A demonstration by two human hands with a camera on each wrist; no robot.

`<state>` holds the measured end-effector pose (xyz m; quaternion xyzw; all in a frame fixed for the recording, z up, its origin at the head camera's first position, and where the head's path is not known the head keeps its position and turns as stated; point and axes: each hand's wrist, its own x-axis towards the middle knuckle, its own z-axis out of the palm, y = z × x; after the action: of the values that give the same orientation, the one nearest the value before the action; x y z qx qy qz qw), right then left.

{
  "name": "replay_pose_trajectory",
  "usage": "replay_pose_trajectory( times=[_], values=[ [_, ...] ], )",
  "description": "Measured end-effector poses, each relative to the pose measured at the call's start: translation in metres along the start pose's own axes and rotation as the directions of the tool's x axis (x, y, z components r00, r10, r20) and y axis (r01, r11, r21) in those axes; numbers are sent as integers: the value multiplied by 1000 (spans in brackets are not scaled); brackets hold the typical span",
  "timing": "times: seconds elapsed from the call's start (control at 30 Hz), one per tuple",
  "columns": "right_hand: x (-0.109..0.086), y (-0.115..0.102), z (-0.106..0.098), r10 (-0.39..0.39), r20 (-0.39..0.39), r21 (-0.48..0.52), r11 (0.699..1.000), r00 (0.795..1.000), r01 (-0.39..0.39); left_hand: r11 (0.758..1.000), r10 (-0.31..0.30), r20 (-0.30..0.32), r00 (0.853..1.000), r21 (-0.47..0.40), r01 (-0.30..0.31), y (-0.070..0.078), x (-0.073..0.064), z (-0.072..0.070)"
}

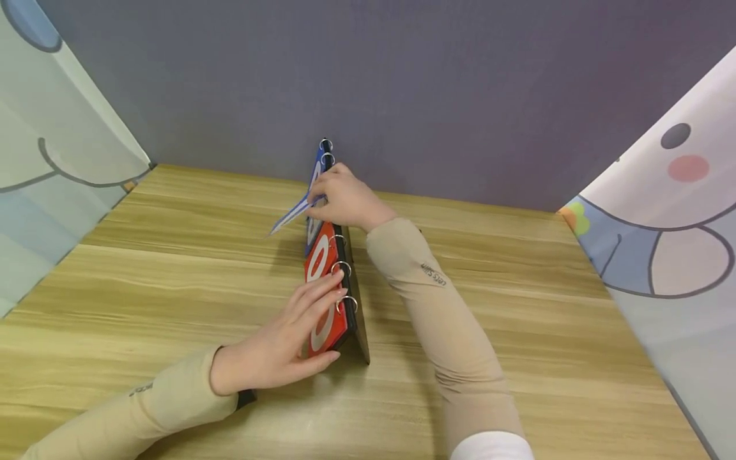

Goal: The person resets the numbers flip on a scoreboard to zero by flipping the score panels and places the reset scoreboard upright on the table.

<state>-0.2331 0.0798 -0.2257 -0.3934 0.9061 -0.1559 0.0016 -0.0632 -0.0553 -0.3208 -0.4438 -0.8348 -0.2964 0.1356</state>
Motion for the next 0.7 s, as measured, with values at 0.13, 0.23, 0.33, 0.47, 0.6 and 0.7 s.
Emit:
replay_pose_trajectory(
  times=[0.13,0.23,0.33,0.47,0.6,0.7],
  values=[
    [-1,2,0,25,19,41,999,1000,-26,1000,13,-3,1000,7,-13,0,0,2],
    [-5,6,2,36,4,109,993,999,-37,1000,20,-2,1000,4,-20,0,0,2],
    [-10,12,3,94,-9,255,963,996,-88,1000,24,3,1000,-4,-24,0,0,3],
    [-16,22,3,216,-38,582,798,976,-154,999,30,11,999,-11,-30,0,0,2],
    [-19,32,6,358,-70,880,461,931,-111,998,45,50,998,-55,-42,-1,2,-4],
    [-17,41,13,476,-14,984,162,880,-72,989,44,123,991,-148,-26,-1,5,-16]
  ],
)
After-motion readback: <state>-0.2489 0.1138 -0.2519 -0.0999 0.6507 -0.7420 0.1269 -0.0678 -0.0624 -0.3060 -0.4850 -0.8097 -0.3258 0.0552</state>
